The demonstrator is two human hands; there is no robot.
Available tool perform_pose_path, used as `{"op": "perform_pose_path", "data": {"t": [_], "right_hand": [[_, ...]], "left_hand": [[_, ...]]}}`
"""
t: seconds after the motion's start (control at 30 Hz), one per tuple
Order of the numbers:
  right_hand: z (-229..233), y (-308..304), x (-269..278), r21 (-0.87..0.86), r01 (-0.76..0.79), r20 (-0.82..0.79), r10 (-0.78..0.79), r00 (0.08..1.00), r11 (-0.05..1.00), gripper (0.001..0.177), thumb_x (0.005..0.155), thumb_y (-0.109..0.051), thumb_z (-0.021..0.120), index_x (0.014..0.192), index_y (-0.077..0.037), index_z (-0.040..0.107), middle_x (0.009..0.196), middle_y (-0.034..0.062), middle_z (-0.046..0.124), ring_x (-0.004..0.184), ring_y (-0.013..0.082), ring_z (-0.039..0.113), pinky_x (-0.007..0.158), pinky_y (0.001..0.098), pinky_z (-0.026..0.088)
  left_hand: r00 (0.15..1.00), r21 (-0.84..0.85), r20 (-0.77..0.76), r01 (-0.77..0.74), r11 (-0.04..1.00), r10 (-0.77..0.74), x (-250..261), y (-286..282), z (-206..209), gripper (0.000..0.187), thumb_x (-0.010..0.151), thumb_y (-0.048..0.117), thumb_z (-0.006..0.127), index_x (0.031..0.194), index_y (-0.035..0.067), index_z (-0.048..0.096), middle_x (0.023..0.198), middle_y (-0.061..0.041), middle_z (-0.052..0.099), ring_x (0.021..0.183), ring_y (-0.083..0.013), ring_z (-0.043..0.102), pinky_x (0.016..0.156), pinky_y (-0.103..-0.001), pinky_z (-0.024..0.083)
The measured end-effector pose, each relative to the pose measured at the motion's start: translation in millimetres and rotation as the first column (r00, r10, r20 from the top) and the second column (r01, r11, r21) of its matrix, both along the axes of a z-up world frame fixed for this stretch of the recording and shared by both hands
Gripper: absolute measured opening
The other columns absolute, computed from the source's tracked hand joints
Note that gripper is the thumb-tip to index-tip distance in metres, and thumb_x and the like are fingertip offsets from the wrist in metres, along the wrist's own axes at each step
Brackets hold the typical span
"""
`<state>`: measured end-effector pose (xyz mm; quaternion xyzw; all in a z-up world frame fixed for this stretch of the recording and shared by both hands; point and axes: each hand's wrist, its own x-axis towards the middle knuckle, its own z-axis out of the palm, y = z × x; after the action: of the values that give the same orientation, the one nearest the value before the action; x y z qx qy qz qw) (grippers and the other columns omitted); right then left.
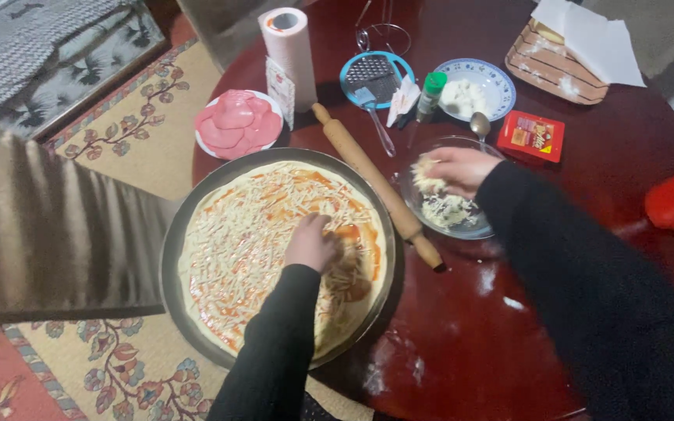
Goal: The person spreads shredded cheese over a pizza base with tomato sauce, then places slices of ham on top. The pizza remains on a round metal tray on the table throughout the clip.
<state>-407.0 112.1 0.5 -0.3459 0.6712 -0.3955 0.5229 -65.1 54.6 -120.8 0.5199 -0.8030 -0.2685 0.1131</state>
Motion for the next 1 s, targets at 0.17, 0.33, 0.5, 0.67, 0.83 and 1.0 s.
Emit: {"op": "perform_pose_path", "data": {"t": [0.17, 0.33, 0.5, 0.67, 0.83, 1.0], "right_hand": [[-45.8, -39.9, 96.0, -0.008, -0.402, -0.364, 0.372, 0.854, 0.916, 0.052, 0.077, -0.022, 0.082, 0.127, -0.011, 0.071, 0.108, 0.0182, 0.075, 0.098, 0.0279, 0.071, 0.088, 0.0411, 0.058], [-83.8, -64.2, 126.0, 0.149, -0.489, -0.811, 0.389, 0.437, 0.860, 0.042, 0.077, -0.034, 0.078, 0.118, -0.040, 0.074, 0.109, -0.0010, 0.079, 0.110, 0.0230, 0.073, 0.101, 0.0340, 0.054], [-86.3, -47.1, 133.6, 0.137, -0.482, -0.900, 0.312, 0.304, 0.865, 0.034, 0.086, -0.038, 0.071, 0.120, -0.032, 0.075, 0.104, 0.0025, 0.081, 0.107, 0.0283, 0.074, 0.098, 0.0400, 0.056], [-84.4, 6.2, 164.4, 0.231, -0.529, -0.877, 0.410, 0.250, 0.817, 0.037, 0.084, -0.040, 0.075, 0.120, -0.033, 0.075, 0.109, 0.0019, 0.080, 0.106, 0.0285, 0.074, 0.097, 0.0424, 0.057], [-87.4, 51.6, 211.6, 0.359, -0.595, -0.805, 0.562, 0.192, 0.719, 0.034, 0.086, -0.041, 0.071, 0.119, -0.033, 0.076, 0.108, -0.0002, 0.081, 0.108, 0.0286, 0.073, 0.099, 0.0433, 0.056], [-117.8, 62.3, 286.9, 0.234, -0.683, -0.711, 0.601, 0.365, 0.692, 0.027, 0.084, -0.051, 0.075, 0.111, -0.046, 0.077, 0.104, -0.0152, 0.080, 0.104, 0.0176, 0.074, 0.094, 0.0376, 0.059]], "left_hand": [[0.988, 0.017, 0.020, -0.153, 0.988, 0.153, 80.9, -21.6, -42.2, 0.034, 0.093, 0.035, 0.063, 0.126, 0.027, 0.067, 0.141, -0.008, 0.055, 0.127, -0.0351, 0.062, 0.104, -0.046, 0.054], [0.975, 0.042, -0.020, -0.222, 0.974, 0.223, 143.0, -5.8, -25.0, 0.032, 0.094, 0.034, 0.063, 0.124, 0.025, 0.069, 0.138, -0.007, 0.058, 0.128, -0.0336, 0.061, 0.104, -0.046, 0.054], [0.980, 0.047, 0.031, -0.198, 0.979, 0.196, 183.3, -1.4, -25.4, 0.031, 0.095, 0.037, 0.062, 0.123, 0.026, 0.071, 0.137, -0.008, 0.060, 0.129, -0.0330, 0.061, 0.104, -0.048, 0.053], [0.987, 0.114, -0.001, -0.160, 0.980, 0.161, 203.8, 3.4, 0.6, 0.030, 0.096, 0.031, 0.059, 0.122, 0.022, 0.071, 0.136, -0.010, 0.061, 0.131, -0.0338, 0.059, 0.107, -0.048, 0.051], [0.993, 0.100, -0.005, -0.119, 0.988, 0.121, 225.2, -2.2, 7.2, 0.028, 0.096, 0.030, 0.061, 0.119, 0.021, 0.072, 0.131, -0.009, 0.064, 0.128, -0.0329, 0.061, 0.107, -0.046, 0.051], [0.996, 0.109, -0.002, -0.090, 0.990, 0.091, 241.1, 0.9, 28.6, 0.029, 0.097, 0.027, 0.058, 0.120, 0.018, 0.072, 0.128, -0.010, 0.066, 0.127, -0.0328, 0.062, 0.107, -0.045, 0.051]]}}
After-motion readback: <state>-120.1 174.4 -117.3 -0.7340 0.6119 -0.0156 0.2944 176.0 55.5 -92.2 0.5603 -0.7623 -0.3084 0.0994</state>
